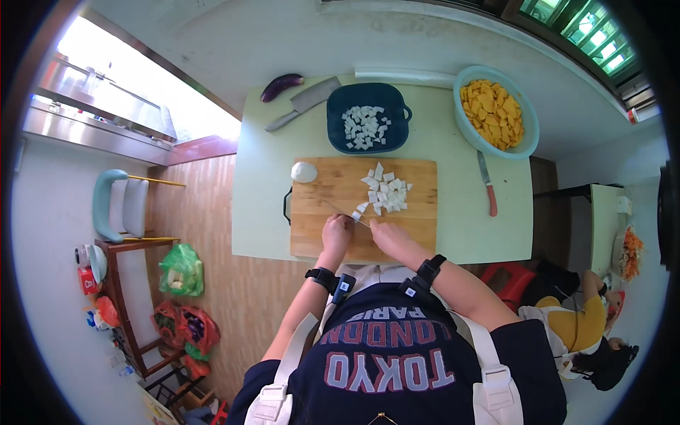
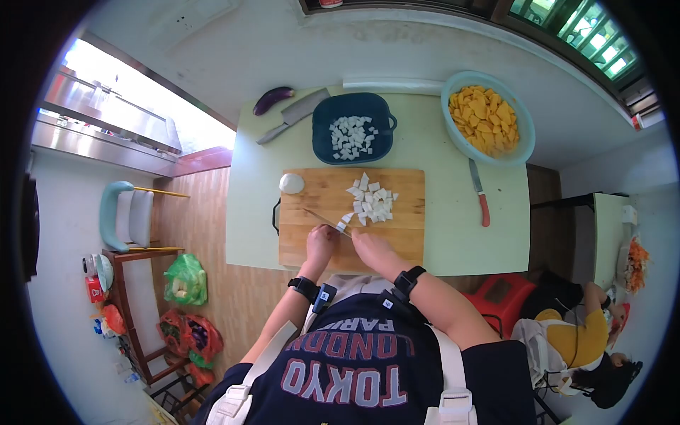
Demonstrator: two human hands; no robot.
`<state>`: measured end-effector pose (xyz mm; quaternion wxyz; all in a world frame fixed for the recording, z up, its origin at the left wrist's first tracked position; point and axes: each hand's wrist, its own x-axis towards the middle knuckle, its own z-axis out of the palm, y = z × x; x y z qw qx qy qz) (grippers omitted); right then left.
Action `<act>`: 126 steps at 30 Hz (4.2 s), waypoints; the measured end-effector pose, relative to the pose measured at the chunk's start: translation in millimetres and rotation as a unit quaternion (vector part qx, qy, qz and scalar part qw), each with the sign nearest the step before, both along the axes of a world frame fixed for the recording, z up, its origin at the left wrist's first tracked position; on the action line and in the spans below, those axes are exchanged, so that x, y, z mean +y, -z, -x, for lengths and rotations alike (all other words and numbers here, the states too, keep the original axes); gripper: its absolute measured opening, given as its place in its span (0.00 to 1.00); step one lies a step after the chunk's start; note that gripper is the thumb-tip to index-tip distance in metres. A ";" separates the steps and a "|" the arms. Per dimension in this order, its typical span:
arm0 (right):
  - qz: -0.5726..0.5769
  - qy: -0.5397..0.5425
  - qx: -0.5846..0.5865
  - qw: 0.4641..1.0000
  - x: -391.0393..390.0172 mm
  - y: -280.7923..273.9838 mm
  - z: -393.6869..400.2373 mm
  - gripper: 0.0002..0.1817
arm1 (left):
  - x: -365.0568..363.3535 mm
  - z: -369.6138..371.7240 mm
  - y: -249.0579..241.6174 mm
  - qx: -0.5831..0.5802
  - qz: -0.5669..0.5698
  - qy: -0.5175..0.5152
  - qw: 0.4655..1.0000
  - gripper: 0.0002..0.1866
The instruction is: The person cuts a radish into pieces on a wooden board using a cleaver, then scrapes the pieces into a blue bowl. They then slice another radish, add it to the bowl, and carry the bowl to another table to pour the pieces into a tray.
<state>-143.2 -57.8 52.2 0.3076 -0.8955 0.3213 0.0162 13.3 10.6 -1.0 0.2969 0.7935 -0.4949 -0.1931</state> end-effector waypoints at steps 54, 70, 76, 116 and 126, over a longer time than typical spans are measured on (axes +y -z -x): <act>-0.455 0.351 -0.184 0.797 8.6 34.8 30.3 0.13 | -80.8 65.6 -3.4 0.048 0.193 0.001 0.980 0.25; -0.407 0.348 -0.286 0.794 -119.8 -91.1 -29.9 0.08 | -245.0 -13.7 -62.2 0.079 0.258 -0.020 0.963 0.21; -0.381 0.373 -0.228 0.815 -154.4 -80.1 -23.7 0.08 | -271.5 -44.3 -45.8 -0.002 0.180 0.056 0.982 0.17; -0.366 0.498 -0.333 0.712 -45.5 -50.3 95.8 0.05 | -91.8 -134.8 -26.5 -0.177 0.015 0.056 0.983 0.22; -0.387 0.500 -0.328 0.701 -25.9 -39.3 98.1 0.04 | -52.2 -97.6 -16.2 -0.159 -0.004 0.058 0.986 0.31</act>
